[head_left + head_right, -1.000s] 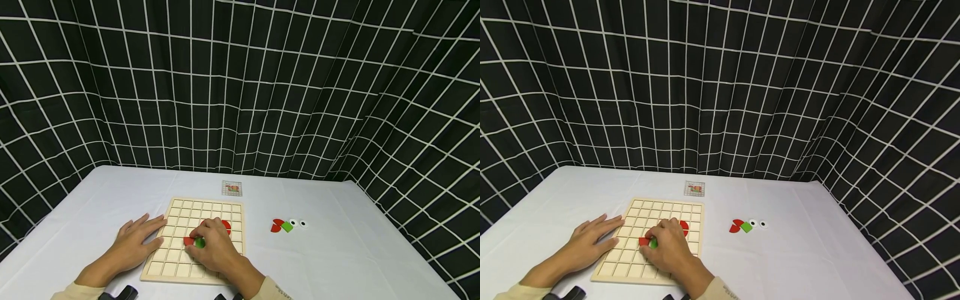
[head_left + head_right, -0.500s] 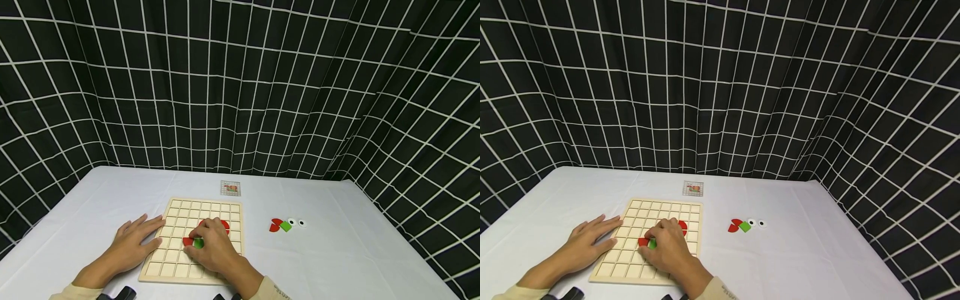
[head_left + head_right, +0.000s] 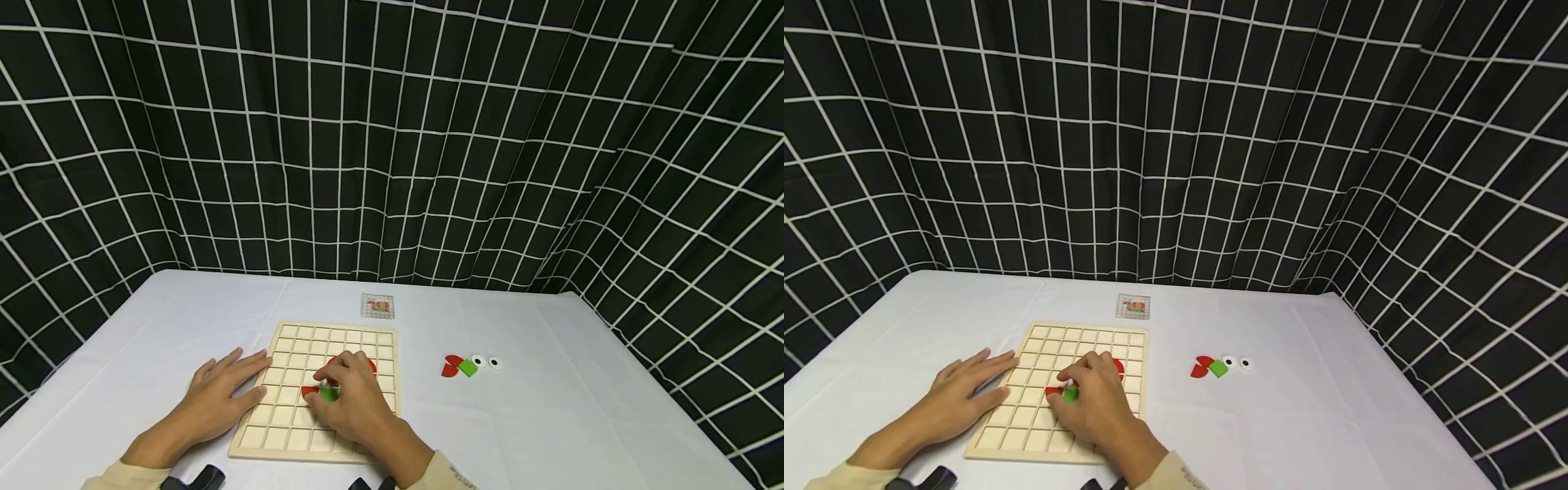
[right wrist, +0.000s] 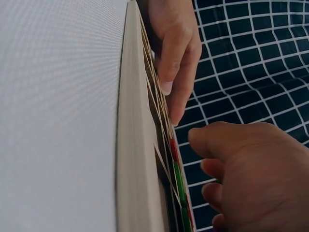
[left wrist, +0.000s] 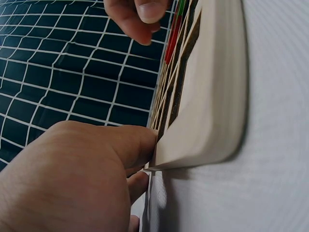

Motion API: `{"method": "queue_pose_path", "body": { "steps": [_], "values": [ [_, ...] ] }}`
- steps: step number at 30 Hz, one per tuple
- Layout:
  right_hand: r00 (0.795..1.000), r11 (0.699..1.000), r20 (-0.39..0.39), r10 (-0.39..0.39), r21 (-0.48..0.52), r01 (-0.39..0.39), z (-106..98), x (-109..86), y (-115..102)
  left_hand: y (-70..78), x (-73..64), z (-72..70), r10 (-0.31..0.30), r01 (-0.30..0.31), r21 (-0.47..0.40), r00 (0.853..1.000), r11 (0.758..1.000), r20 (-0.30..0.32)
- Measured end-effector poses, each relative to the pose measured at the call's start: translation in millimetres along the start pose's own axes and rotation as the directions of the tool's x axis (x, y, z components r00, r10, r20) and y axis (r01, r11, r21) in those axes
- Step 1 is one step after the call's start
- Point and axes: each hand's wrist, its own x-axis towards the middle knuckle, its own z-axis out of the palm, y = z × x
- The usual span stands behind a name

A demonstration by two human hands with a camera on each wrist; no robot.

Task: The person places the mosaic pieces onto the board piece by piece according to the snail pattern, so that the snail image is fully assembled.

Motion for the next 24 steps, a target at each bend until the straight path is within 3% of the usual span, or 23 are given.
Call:
{"method": "queue_pose_path", "body": {
  "steps": [7, 10, 18, 21, 24],
  "values": [
    [0.999, 0.996, -0.048, 0.0, 0.093, 0.005, -4.9, 3.2, 0.6, -1.1, 4.7, -0.1, 0.01, -0.01, -0.001, 1.0, 1.0, -0.011],
    [0.995, 0.989, -0.095, -0.032, 0.138, 0.045, -6.7, 2.8, 0.0, -0.7, 4.9, 0.5, 0.003, -0.003, -0.007, 1.0, 1.0, -0.008],
    [0.956, 0.971, -0.265, -0.128, 0.164, 0.175, -14.4, -1.7, 9.7, 2.2, 3.9, 6.2, -0.013, 0.013, -0.01, 1.0, 1.0, -0.014],
    [0.945, 0.972, -0.304, -0.119, 0.16, 0.174, -25.8, -3.0, 17.8, 2.8, 3.2, 6.0, -0.014, 0.014, -0.004, 1.0, 1.0, -0.015],
    [0.947, 0.977, -0.313, -0.067, 0.174, 0.127, -37.4, -4.9, 25.3, 2.0, 0.2, 1.7, -0.012, 0.012, 0.009, 1.0, 1.0, -0.016]
  ]
}}
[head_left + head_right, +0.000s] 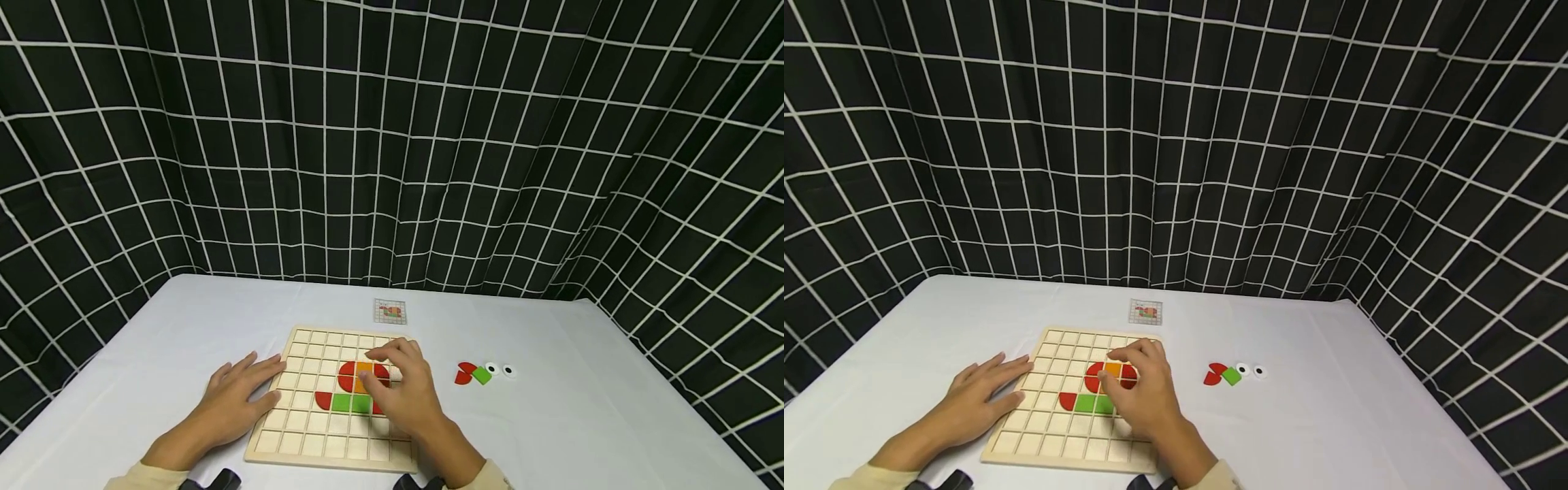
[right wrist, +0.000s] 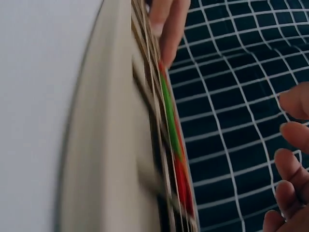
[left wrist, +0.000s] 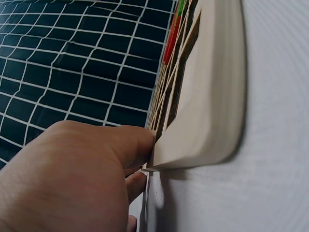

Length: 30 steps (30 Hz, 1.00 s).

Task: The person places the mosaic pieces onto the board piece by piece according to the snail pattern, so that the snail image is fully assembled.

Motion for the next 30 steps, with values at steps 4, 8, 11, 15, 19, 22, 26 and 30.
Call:
{"method": "queue_pose_path", "body": {
  "steps": [4, 8, 11, 15, 19, 22, 26, 30],
  "values": [
    [0.998, 0.998, -0.021, 0.056, -0.033, -0.057, -19.0, -1.2, 8.2, 0.1, -1.3, -2.6, 0.005, -0.005, 0.008, 1.0, 1.0, 0.003],
    [0.997, 0.993, -0.045, 0.069, -0.093, -0.073, -35.7, -5.4, 16.5, -0.1, -0.9, -2.4, 0.003, -0.003, 0.009, 1.0, 1.0, 0.011],
    [0.997, 0.989, -0.059, 0.057, -0.132, -0.064, -46.6, -8.3, 22.1, -0.3, -1.1, -1.3, 0.004, -0.004, 0.005, 1.0, 1.0, 0.006],
    [0.997, 0.987, -0.076, 0.033, -0.157, -0.045, -60.0, -10.6, 27.6, 0.1, -1.5, 0.0, 0.006, -0.006, -0.004, 1.0, 1.0, -0.001],
    [0.995, 0.983, -0.094, 0.015, -0.179, -0.032, -72.2, -12.9, 31.8, 0.5, -1.8, 0.3, 0.005, -0.005, -0.006, 1.0, 1.0, -0.005],
    [0.994, 0.98, -0.106, 0.022, -0.196, -0.042, -81.4, -15.2, 35.5, 0.6, -2.1, 0.6, 0.004, -0.004, -0.006, 1.0, 1.0, -0.006],
    [0.991, 0.973, -0.126, 0.044, -0.219, -0.071, -94.5, -18.6, 41.6, 0.3, -2.2, 1.1, 0.002, -0.002, -0.004, 1.0, 1.0, -0.003],
    [0.987, 0.964, -0.148, 0.061, -0.247, -0.097, -106.2, -23.6, 51.0, 0.2, -1.9, 1.3, 0.001, -0.001, -0.004, 1.0, 1.0, -0.007]
  ]
}}
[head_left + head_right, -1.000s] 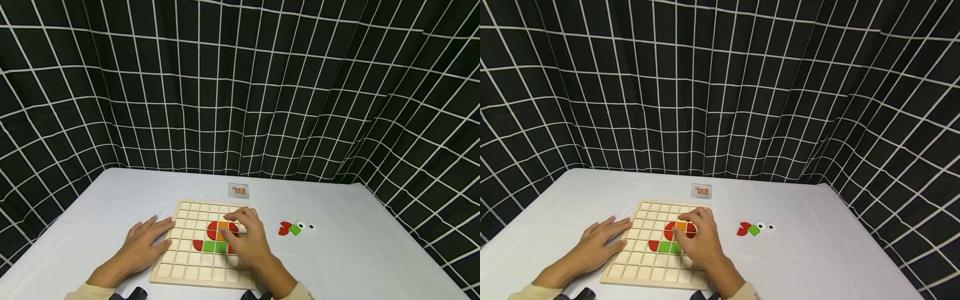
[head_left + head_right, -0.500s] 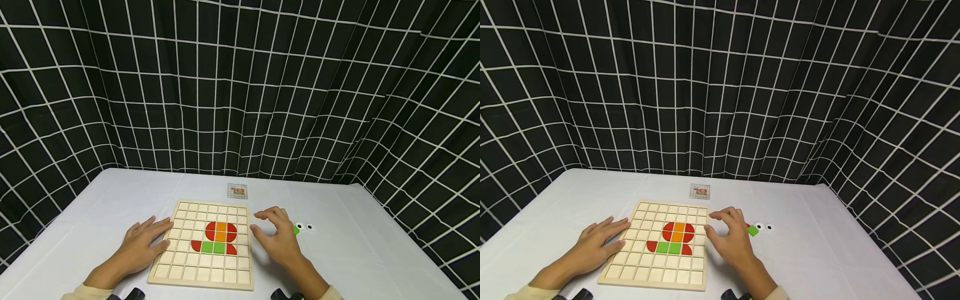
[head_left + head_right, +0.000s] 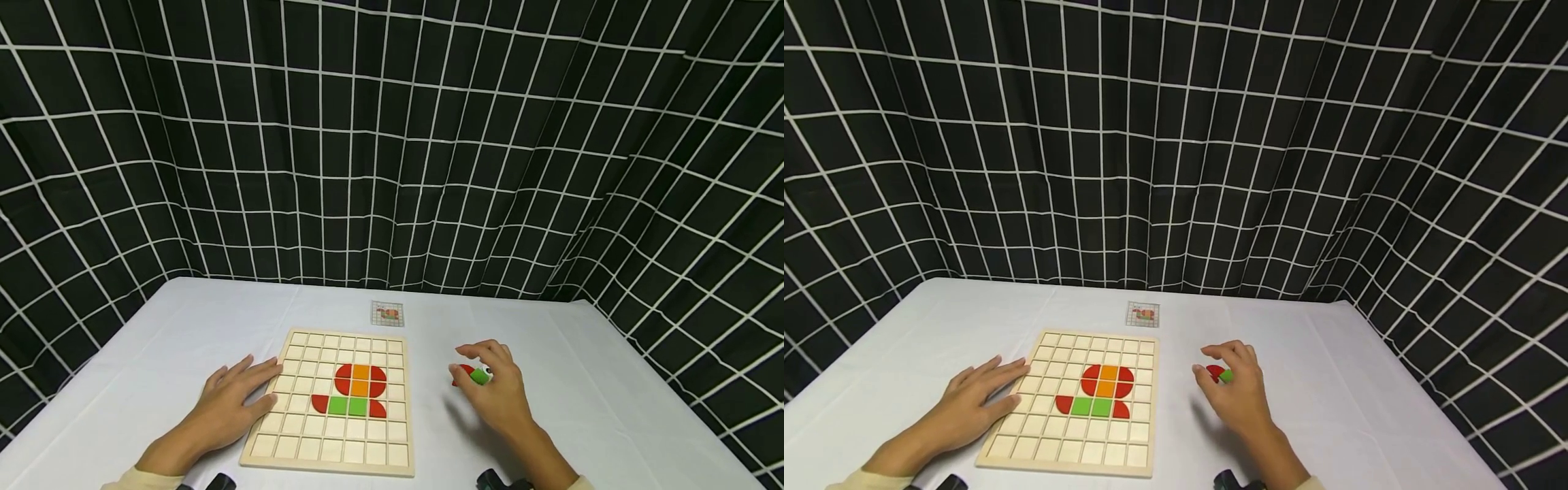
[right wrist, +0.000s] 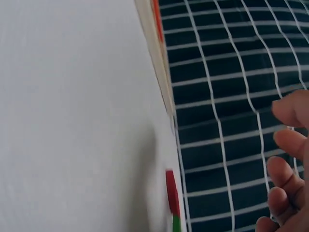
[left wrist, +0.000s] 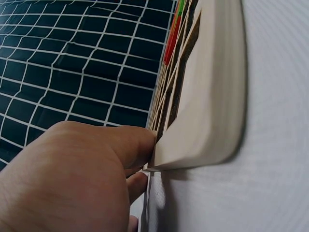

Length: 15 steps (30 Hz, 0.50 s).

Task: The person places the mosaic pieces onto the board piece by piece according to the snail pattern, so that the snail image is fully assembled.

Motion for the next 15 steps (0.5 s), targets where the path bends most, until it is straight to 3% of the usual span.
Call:
{"method": "queue_pose_path", "body": {
  "steps": [4, 7, 11, 15],
  "values": [
    [0.997, 0.996, 0.014, 0.074, -0.04, -0.073, -8.1, -7.1, 14.7, 0.8, -0.6, 3.3, -0.003, 0.004, -0.011, 1.0, 1.0, 0.01],
    [0.982, 0.976, 0.033, 0.188, -0.114, -0.184, -11.3, -11.4, 25.2, 1.9, -0.3, 3.4, 0.001, -0.001, -0.016, 1.0, 1.0, 0.019],
    [0.933, 0.92, 0.074, 0.352, -0.208, -0.331, -11.3, -13.0, 33.8, 2.2, 1.7, -0.7, 0.01, -0.01, -0.005, 1.0, 1.0, 0.012],
    [0.882, 0.872, 0.13, 0.452, -0.27, -0.407, -9.1, -11.2, 33.7, 0.5, 1.4, -3.9, -0.001, 0.001, 0.005, 1.0, 1.0, 0.019]
  ]
}}
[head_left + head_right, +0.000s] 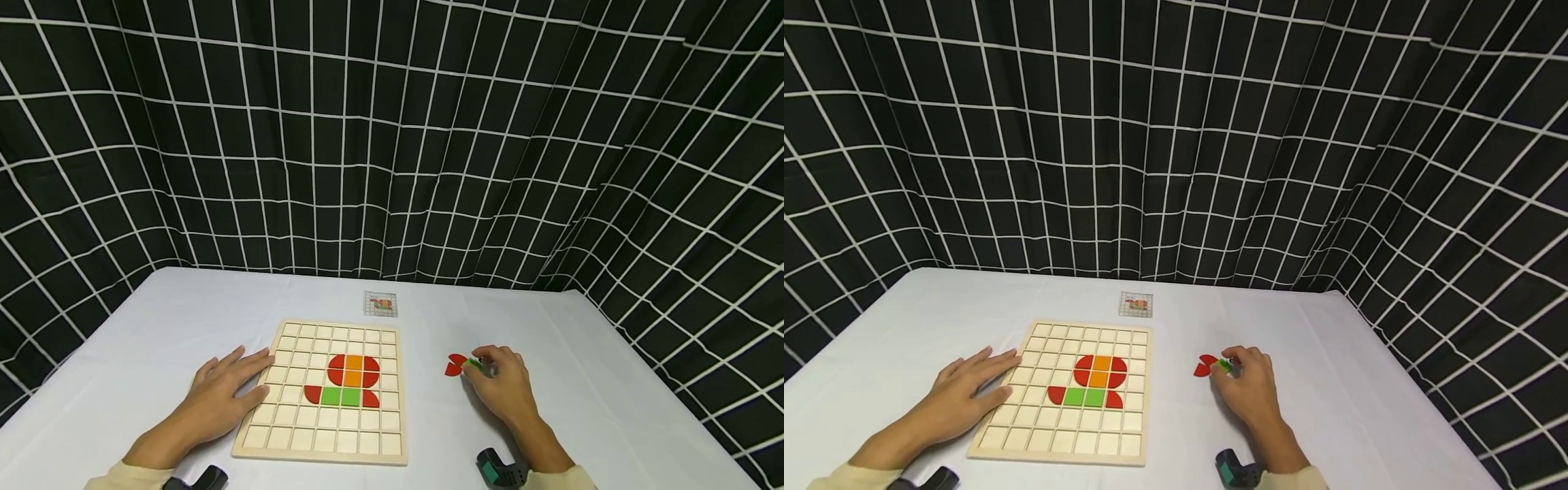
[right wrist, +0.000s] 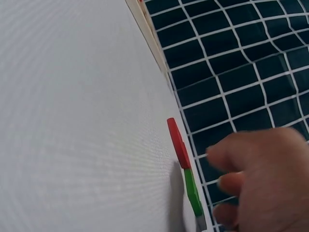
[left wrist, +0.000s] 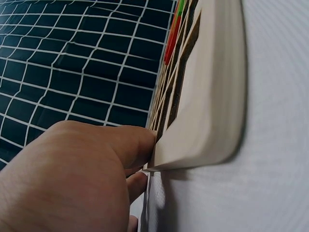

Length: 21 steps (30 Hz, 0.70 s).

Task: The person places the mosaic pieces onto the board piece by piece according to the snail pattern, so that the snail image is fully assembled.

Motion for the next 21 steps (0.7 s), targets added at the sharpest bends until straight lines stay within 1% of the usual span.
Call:
{"method": "queue_pose_path", "body": {
  "steps": [4, 7, 14, 21],
  "values": [
    [0.998, 0.996, 0.038, 0.041, -0.075, -0.038, 2.1, 1.7, -3.3, -1.7, -1.6, -1.3, -0.013, 0.013, 0.006, 1.0, 1.0, 0.007],
    [0.997, 0.994, 0.053, 0.053, -0.101, -0.047, 4.2, 1.8, -4.5, -3.0, -3.0, -1.4, -0.011, 0.011, 0.004, 1.0, 1.0, 0.004],
    [0.997, 0.993, 0.048, 0.059, -0.104, -0.054, 3.4, 0.9, -2.3, -2.0, -1.8, -0.8, -0.005, 0.005, -0.006, 1.0, 1.0, 0.008],
    [0.995, 0.989, 0.045, 0.09, -0.124, -0.084, 0.5, 0.4, -3.2, -1.9, 0.5, -0.3, -0.001, 0.001, -0.008, 1.0, 1.0, 0.017]
  ]
}}
